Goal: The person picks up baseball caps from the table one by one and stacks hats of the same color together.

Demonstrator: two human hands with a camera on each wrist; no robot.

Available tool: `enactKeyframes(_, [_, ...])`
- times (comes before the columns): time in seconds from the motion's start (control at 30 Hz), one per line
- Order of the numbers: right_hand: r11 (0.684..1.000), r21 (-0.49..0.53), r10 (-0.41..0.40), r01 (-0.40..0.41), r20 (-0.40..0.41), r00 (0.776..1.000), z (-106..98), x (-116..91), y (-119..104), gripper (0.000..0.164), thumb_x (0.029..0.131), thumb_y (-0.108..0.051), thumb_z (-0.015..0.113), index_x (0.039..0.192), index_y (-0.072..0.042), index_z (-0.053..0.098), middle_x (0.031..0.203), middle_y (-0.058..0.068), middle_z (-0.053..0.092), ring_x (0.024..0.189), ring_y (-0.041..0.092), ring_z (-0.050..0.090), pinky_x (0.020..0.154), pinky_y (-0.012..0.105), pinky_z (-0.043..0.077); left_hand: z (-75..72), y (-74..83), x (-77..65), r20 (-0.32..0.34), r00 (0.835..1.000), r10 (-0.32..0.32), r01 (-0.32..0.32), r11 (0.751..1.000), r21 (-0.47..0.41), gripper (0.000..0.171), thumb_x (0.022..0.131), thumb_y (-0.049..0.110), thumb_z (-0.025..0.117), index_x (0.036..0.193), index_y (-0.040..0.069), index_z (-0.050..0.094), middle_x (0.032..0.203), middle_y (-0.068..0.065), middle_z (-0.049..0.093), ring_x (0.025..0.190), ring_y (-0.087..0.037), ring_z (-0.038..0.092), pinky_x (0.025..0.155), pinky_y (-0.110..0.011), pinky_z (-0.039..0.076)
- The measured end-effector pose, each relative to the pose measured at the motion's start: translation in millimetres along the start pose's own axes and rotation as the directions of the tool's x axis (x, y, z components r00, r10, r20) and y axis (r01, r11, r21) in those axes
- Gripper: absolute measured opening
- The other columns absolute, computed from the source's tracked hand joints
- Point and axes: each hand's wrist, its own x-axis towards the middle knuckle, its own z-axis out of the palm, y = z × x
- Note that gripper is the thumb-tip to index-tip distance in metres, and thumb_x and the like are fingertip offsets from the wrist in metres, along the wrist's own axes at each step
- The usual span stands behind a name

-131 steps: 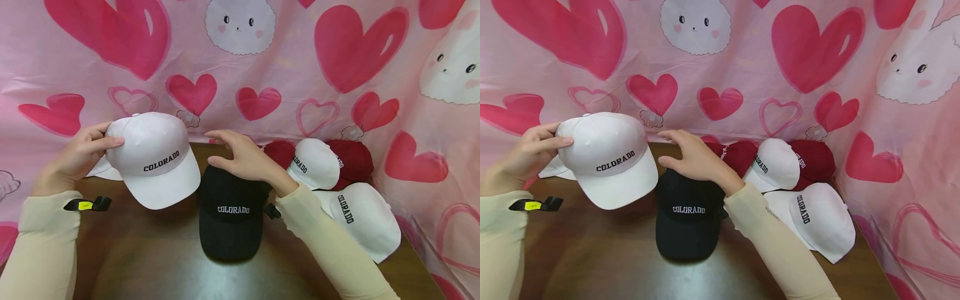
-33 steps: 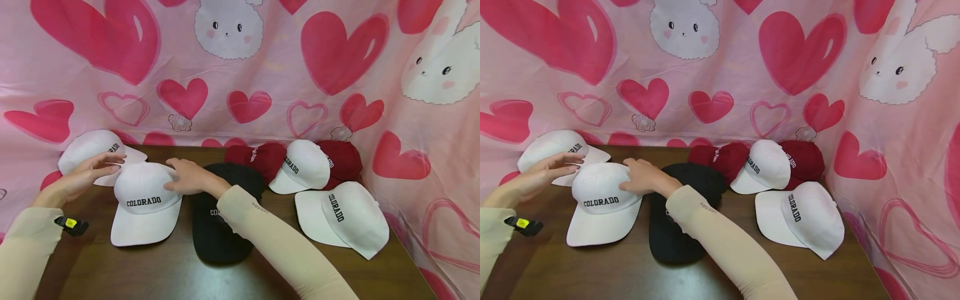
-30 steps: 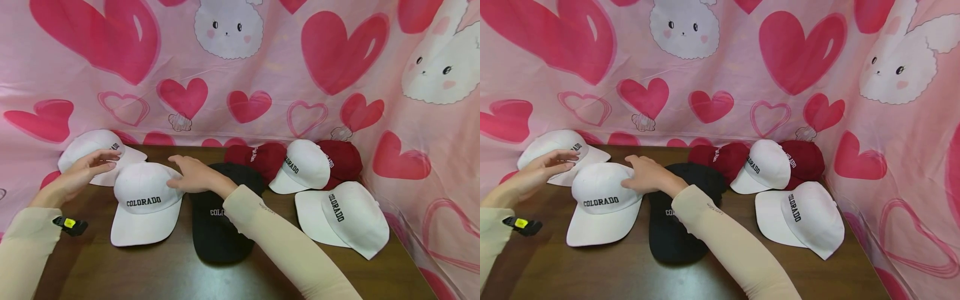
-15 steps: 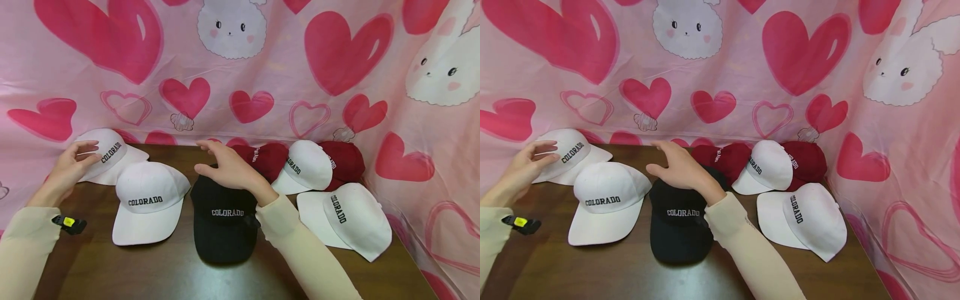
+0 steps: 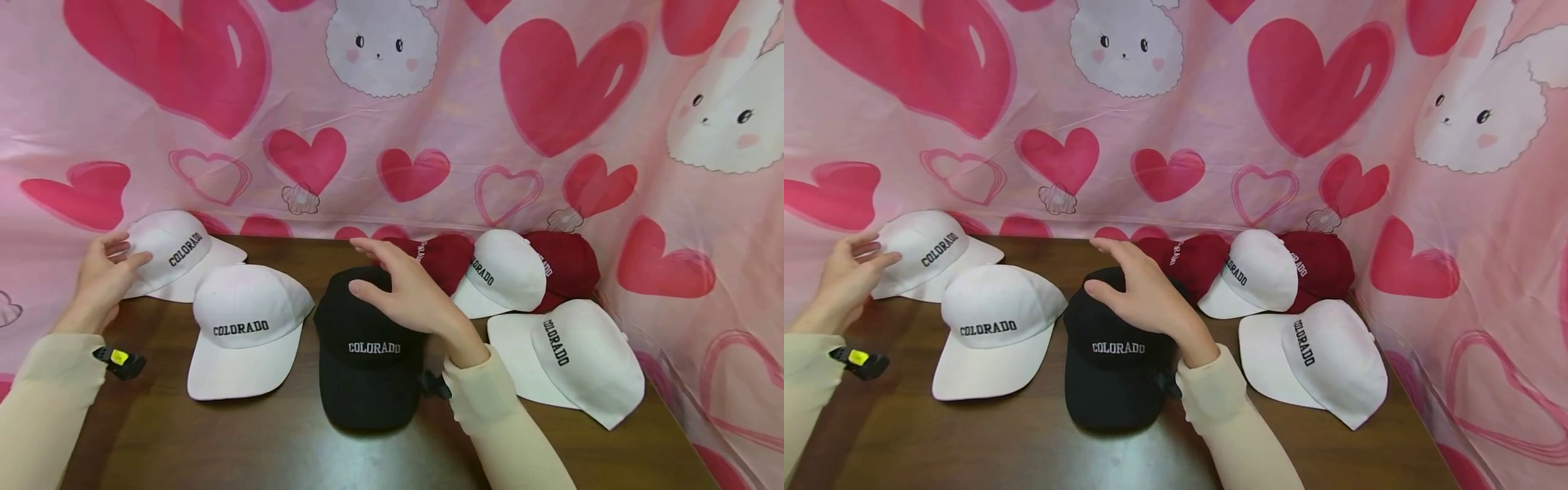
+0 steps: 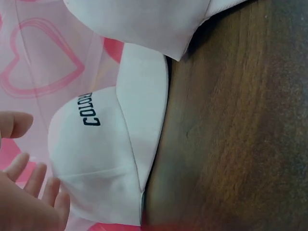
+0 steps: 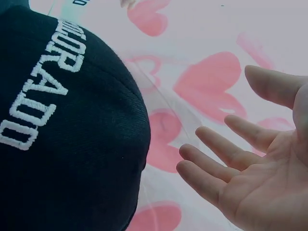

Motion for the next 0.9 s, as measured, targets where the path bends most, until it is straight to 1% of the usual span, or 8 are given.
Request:
enactKeyframes(0.13, [1.0, -0.004, 0.007, -0.008, -0.012, 1.0, -0.6, -6.6, 1.0, 0.069, 0.097, -0.028, 0.076, 0.158, -0.015, 0.047, 0.156, 0.004, 0.052, 0.138, 0.025, 0.052, 0.116, 0.053, 0.045, -1.6, -3.7, 2.9, -0.06, 0.996, -0.066, 0.065, 0.998, -0.016, 0.077, 0.103, 0.028, 0.065, 0.166, 0.006, 0.027, 0.12, 0.022, 0.039, 0.114, 0.0, 0.038, 0.086, -0.005, 0.041])
enactKeyframes(0.23, [1.0, -0.011, 0.014, -0.014, -0.016, 1.0, -0.5, -9.8, 1.8, 0.07, 0.096, -0.028, 0.077, 0.158, -0.016, 0.047, 0.156, 0.002, 0.052, 0.138, 0.024, 0.051, 0.115, 0.055, 0.046, -4.2, -6.2, 4.5, -0.087, 0.988, -0.13, 0.132, 0.991, 0.016, 0.08, 0.103, 0.033, 0.065, 0.167, 0.007, 0.025, 0.133, 0.008, 0.041, 0.12, -0.008, 0.037, 0.102, -0.014, 0.044])
enactKeyframes(0.37, [0.999, -0.039, 0.011, -0.012, -0.012, 1.0, 0.4, -10.7, 2.6, 0.07, 0.097, -0.027, 0.077, 0.158, -0.017, 0.047, 0.156, 0.001, 0.051, 0.14, 0.021, 0.049, 0.118, 0.051, 0.044, -6.1, -9.6, 6.7, -0.087, 0.979, -0.184, 0.185, 0.983, 0.007, 0.082, 0.104, 0.038, 0.063, 0.168, 0.009, 0.021, 0.152, -0.008, 0.034, 0.132, -0.018, 0.033, 0.121, -0.031, 0.035])
enactKeyframes(0.4, [0.999, -0.045, 0.009, -0.009, -0.009, 1.0, 0.9, -10.6, 2.9, 0.07, 0.096, -0.027, 0.077, 0.159, -0.017, 0.047, 0.157, 0.002, 0.051, 0.141, 0.02, 0.049, 0.119, 0.05, 0.043, -6.2, -10.4, 7.2, -0.084, 0.977, -0.195, 0.195, 0.981, -0.009, 0.083, 0.104, 0.038, 0.063, 0.168, 0.009, 0.019, 0.158, -0.011, 0.029, 0.134, -0.019, 0.031, 0.123, -0.032, 0.033])
enactKeyframes(0.53, [0.998, -0.055, 0.01, -0.009, 0.012, 1.0, 2.5, -10.2, 2.9, 0.071, 0.096, -0.027, 0.078, 0.159, -0.017, 0.047, 0.157, 0.001, 0.05, 0.142, 0.016, 0.047, 0.12, 0.049, 0.042, -6.9, -13.4, 8.8, -0.072, 0.964, -0.255, 0.247, 0.963, -0.108, 0.085, 0.104, 0.036, 0.064, 0.168, 0.013, 0.014, 0.16, -0.002, 0.028, 0.135, -0.011, 0.031, 0.125, -0.027, 0.029])
enactKeyframes(0.7, [0.998, -0.062, 0.008, -0.007, 0.023, 1.0, 4.3, -9.2, 3.4, 0.07, 0.096, -0.027, 0.078, 0.158, -0.018, 0.047, 0.156, -0.002, 0.05, 0.14, 0.015, 0.047, 0.12, 0.048, 0.042, -10.5, -18.3, 11.1, 0.011, 0.953, -0.302, 0.296, 0.924, -0.243, 0.094, 0.105, 0.036, 0.063, 0.169, 0.011, 0.0, 0.175, -0.005, 0.006, 0.149, -0.011, 0.025, 0.127, -0.023, 0.018])
enactKeyframes(0.8, [0.998, -0.064, 0.001, 0.001, 0.024, 1.0, 5.6, -8.5, 4.4, 0.07, 0.096, -0.027, 0.078, 0.158, -0.019, 0.048, 0.155, -0.001, 0.051, 0.14, 0.015, 0.047, 0.12, 0.048, 0.042, -12.7, -22.9, 13.0, 0.059, 0.951, -0.304, 0.307, 0.906, -0.29, 0.099, 0.104, 0.04, 0.065, 0.169, 0.006, -0.001, 0.174, -0.003, 0.011, 0.149, -0.011, 0.025, 0.127, -0.022, 0.016])
enactKeyframes(0.9, [0.998, -0.069, -0.011, 0.013, 0.03, 0.999, 7.4, -7.9, 5.4, 0.068, 0.097, -0.027, 0.078, 0.158, -0.018, 0.048, 0.155, 0.001, 0.051, 0.141, 0.018, 0.048, 0.12, 0.047, 0.041, -14.5, -28.6, 15.1, 0.097, 0.95, -0.297, 0.312, 0.883, -0.352, 0.101, 0.103, 0.039, 0.069, 0.169, 0.002, 0.003, 0.152, 0.005, 0.035, 0.132, -0.006, 0.037, 0.125, -0.019, 0.018])
